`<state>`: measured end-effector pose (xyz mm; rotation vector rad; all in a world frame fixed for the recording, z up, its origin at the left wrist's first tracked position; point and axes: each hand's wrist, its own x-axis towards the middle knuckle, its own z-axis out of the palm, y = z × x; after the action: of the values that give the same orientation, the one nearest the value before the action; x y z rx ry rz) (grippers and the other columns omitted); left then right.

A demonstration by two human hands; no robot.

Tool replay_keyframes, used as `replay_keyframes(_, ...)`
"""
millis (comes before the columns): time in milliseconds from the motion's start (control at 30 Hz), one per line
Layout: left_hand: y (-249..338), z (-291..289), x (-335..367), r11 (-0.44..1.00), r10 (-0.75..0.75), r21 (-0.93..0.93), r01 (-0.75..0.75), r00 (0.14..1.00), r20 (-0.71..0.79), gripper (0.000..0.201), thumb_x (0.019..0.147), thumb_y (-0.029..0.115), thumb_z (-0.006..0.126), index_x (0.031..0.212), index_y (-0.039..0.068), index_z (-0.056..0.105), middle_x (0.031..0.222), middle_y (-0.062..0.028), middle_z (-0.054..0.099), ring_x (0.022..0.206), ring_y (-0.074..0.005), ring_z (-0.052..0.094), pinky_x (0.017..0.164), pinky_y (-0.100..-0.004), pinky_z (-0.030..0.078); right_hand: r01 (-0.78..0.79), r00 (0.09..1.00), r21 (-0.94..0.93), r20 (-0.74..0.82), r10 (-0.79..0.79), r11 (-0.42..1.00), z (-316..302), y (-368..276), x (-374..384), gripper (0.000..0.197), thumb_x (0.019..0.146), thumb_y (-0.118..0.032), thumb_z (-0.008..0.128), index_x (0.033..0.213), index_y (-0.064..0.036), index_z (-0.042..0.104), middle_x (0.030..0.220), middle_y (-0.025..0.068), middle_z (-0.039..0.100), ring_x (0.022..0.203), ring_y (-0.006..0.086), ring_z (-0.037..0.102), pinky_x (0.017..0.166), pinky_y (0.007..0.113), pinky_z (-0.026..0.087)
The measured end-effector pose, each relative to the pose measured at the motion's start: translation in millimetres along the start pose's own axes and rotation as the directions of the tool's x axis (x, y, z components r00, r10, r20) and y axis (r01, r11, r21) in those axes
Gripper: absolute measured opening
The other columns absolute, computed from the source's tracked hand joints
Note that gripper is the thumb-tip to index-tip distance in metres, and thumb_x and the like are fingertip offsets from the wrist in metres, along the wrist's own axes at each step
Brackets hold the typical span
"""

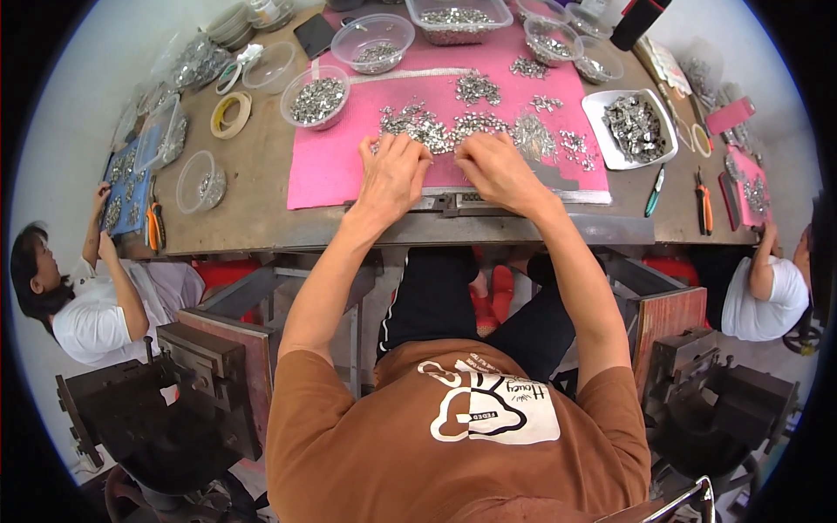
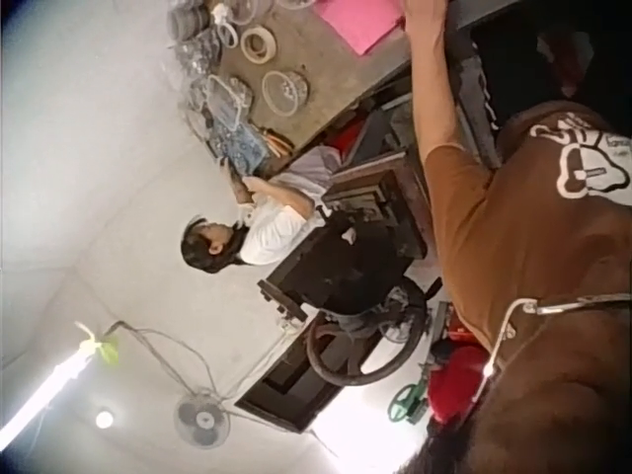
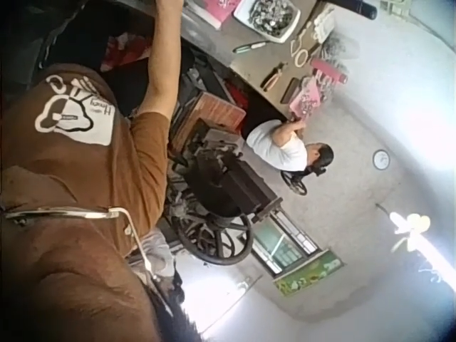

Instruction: The person assembles small metal components into an assembly guide by hand, then uses a manual press machine to complete the assembly.

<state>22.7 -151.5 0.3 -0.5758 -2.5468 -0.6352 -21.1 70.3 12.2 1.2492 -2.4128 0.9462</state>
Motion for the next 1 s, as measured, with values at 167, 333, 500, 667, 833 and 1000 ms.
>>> replay_keyframes(167, 35.6, 2.4, -15.2, 0.979, 0.109, -0.166, -0.117, 0.993, -0.052, 0.01, 0.088, 0.009, 0.07, 0.094, 0.008, 0.063, 0.092, -0.0061, 0.059, 0.092, -0.0275, 0.058, 0.095, -0.0472, 0.036, -0.169, 0.986, 0.126, 0.008, 0.169, 0.978, -18.9, -23.5, -34.5, 0.01, 0.086, -0.004, 0.07, 0.092, -0.004, 0.061, 0.086, 0.0082, 0.059, 0.083, 0.0274, 0.059, 0.077, 0.037, 0.041)
replay_keyframes(333, 44.0, 12.8, -19.3, 0.956, 0.133, -0.258, -0.14, 0.99, -0.047, 0.013, 0.085, 0.004, 0.071, 0.093, 0.004, 0.06, 0.092, -0.0099, 0.058, 0.089, -0.0303, 0.057, 0.084, -0.0418, 0.044, -0.032, 0.998, -0.029, -0.06, 0.031, 0.999, -8.9, -30.2, -47.5, 0.014, 0.083, -0.004, 0.071, 0.09, -0.0043, 0.059, 0.088, 0.0081, 0.057, 0.086, 0.0269, 0.057, 0.079, 0.039, 0.042)
replay_keyframes(500, 46.6, 9.1, -17.2, 0.958, 0.153, -0.244, -0.154, 0.988, -0.022, 0.014, 0.084, 0.004, 0.071, 0.093, 0.003, 0.061, 0.092, -0.0104, 0.058, 0.089, -0.0303, 0.057, 0.084, -0.0419, 0.045, 0.048, 0.994, -0.142, -0.094, -0.062, 0.989, -5.0, -31.1, -48.3, 0.018, 0.079, -0.002, 0.073, 0.091, -0.0039, 0.06, 0.087, 0.009, 0.055, 0.084, 0.029, 0.055, 0.077, 0.041, 0.041)
replay_keyframes(667, 44.2, 5.2, -14.4, 0.958, 0.169, -0.238, -0.16, 0.986, 0.018, 0.014, 0.084, 0.007, 0.071, 0.096, 0.005, 0.062, 0.09, -0.0095, 0.057, 0.089, -0.0302, 0.056, 0.089, -0.0443, 0.044, 0.073, 0.996, -0.201, -0.037, -0.082, 0.977, -7.7, -33.5, -49.1, 0.015, 0.081, -0.005, 0.071, 0.093, -0.0038, 0.062, 0.09, 0.0098, 0.055, 0.086, 0.0293, 0.056, 0.081, 0.041, 0.044)
replay_keyframes(833, 36.9, 4.3, -14.4, 0.966, 0.065, -0.252, -0.054, 0.997, 0.037, 0.017, 0.09, 0.011, 0.068, 0.107, 0.006, 0.065, 0.105, -0.0092, 0.064, 0.105, -0.0309, 0.059, 0.104, -0.0517, 0.038, 0.061, 0.998, -0.188, -0.001, -0.063, 0.98, -9.8, -34.2, -49.9, 0.014, 0.083, -0.006, 0.07, 0.095, -0.0043, 0.063, 0.091, 0.0086, 0.056, 0.09, 0.0277, 0.056, 0.082, 0.041, 0.043)
replay_keyframes(1000, 6.5, 9.9, 2.1, 1.0, -0.014, 0.023, 0.012, 0.993, 0.121, 0.045, 0.106, 0.031, 0.051, 0.144, 0.007, 0.056, 0.153, -0.0084, 0.052, 0.146, -0.0465, 0.032, 0.116, -0.0731, 0.017, -0.036, 0.997, -0.053, -0.067, 0.033, 0.998, -5.2, -26.8, -41.6, 0.011, 0.088, -0.007, 0.069, 0.098, -0.0035, 0.068, 0.087, 0.0083, 0.057, 0.088, 0.0276, 0.057, 0.081, 0.041, 0.043)
